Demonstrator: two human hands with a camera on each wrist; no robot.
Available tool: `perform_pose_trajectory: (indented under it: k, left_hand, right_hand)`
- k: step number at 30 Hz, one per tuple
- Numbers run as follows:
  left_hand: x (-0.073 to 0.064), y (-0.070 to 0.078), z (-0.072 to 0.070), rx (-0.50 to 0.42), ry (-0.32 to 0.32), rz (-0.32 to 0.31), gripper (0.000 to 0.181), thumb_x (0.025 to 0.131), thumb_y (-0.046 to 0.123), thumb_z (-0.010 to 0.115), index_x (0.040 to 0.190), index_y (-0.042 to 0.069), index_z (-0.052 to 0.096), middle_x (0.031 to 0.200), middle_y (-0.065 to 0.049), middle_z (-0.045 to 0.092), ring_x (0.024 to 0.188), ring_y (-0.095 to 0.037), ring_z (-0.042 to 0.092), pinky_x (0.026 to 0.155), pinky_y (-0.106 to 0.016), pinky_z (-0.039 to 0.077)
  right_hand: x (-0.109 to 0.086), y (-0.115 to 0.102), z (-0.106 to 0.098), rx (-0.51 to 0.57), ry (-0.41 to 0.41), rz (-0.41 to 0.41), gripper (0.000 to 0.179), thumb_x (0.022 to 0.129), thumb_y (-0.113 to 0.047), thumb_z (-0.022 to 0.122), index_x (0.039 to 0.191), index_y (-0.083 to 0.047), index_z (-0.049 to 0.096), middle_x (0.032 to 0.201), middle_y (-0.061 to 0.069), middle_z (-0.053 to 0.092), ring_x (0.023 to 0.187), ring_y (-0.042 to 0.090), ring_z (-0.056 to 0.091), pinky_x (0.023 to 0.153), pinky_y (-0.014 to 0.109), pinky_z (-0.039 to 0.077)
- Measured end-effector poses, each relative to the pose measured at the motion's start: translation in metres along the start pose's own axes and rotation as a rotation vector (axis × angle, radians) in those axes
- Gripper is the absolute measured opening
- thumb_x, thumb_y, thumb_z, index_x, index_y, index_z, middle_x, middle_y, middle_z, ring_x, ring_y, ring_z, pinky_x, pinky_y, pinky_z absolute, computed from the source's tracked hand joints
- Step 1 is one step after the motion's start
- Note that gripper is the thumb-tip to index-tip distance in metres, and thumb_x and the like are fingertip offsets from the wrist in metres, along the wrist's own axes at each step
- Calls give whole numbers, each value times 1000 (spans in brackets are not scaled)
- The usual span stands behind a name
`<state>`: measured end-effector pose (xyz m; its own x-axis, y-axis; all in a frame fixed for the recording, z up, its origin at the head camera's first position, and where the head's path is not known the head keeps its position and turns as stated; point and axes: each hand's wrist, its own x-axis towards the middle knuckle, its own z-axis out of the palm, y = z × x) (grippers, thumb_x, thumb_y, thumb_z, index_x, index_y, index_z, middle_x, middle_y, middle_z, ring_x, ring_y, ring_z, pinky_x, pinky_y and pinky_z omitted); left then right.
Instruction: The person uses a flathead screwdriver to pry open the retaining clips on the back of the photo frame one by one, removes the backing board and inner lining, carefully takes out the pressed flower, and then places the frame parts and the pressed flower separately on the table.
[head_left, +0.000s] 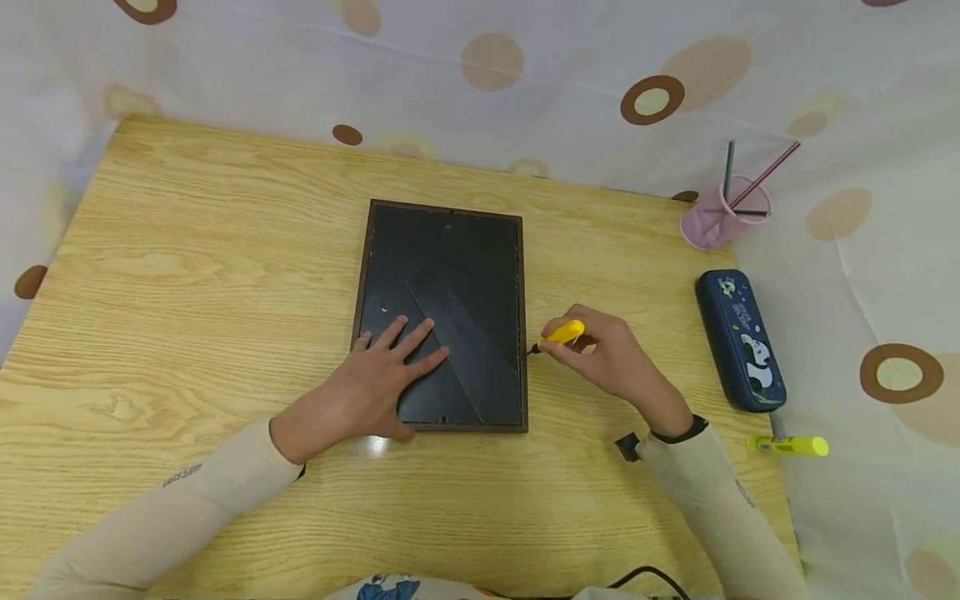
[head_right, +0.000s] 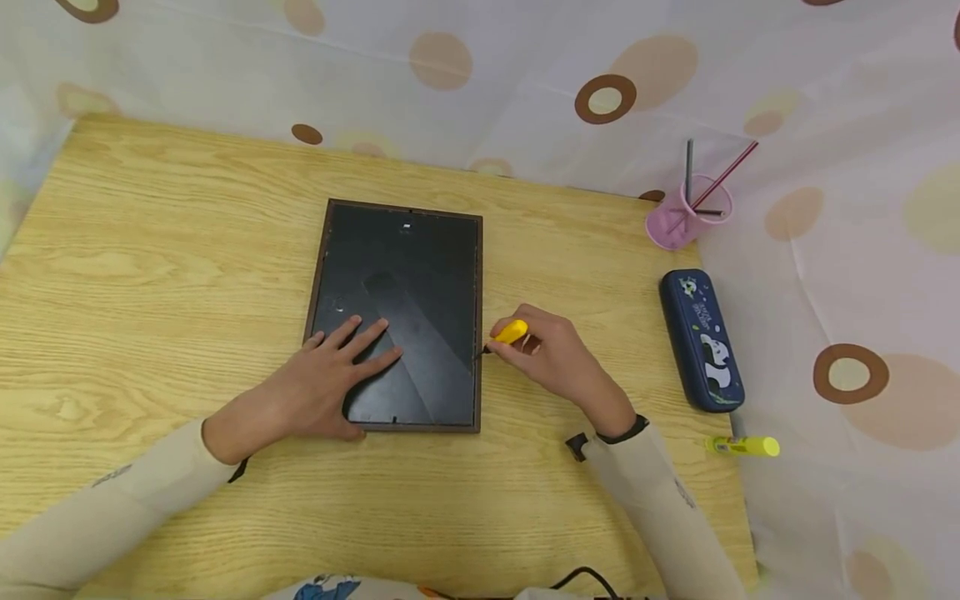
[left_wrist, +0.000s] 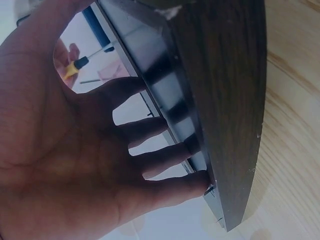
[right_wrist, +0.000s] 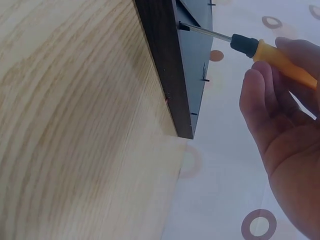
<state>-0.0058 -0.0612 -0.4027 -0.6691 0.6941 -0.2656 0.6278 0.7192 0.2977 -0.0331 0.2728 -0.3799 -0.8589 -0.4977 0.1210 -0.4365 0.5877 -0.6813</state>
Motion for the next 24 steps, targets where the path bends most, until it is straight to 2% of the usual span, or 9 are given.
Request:
perform_pose_trajectory:
  k: [15,20,24]
  left_hand:
    - [0,1,-1,-8,-11,-5,109,70,59,84,158,21,33,166,-16,14,148,-46,19,104,-70,34]
    - [-2,0,-2,6,-14,3,109,72,61,82,159,21,30,166,-16,13,149,-45,18,105,-69,34]
    - [-4,-3,-3,4,6,25,111,72,62,81,160,20,27,166,-16,12,148,-45,19,105,-68,34]
  right_hand:
    - [-7,7,2,74,30,41,18,84,0,78,99,-10,74,89,-3,69,69,8,57,63,20,52]
    - [2,-1,4,10,-19,17,16,86,-4,78,99,-9,71,87,-5,66,70,8,56,62,24,52]
    - [13,-12,5,-39,-71,-43,17,86,-6,79,99,-9,69,84,-5,62,68,6,56,60,27,53]
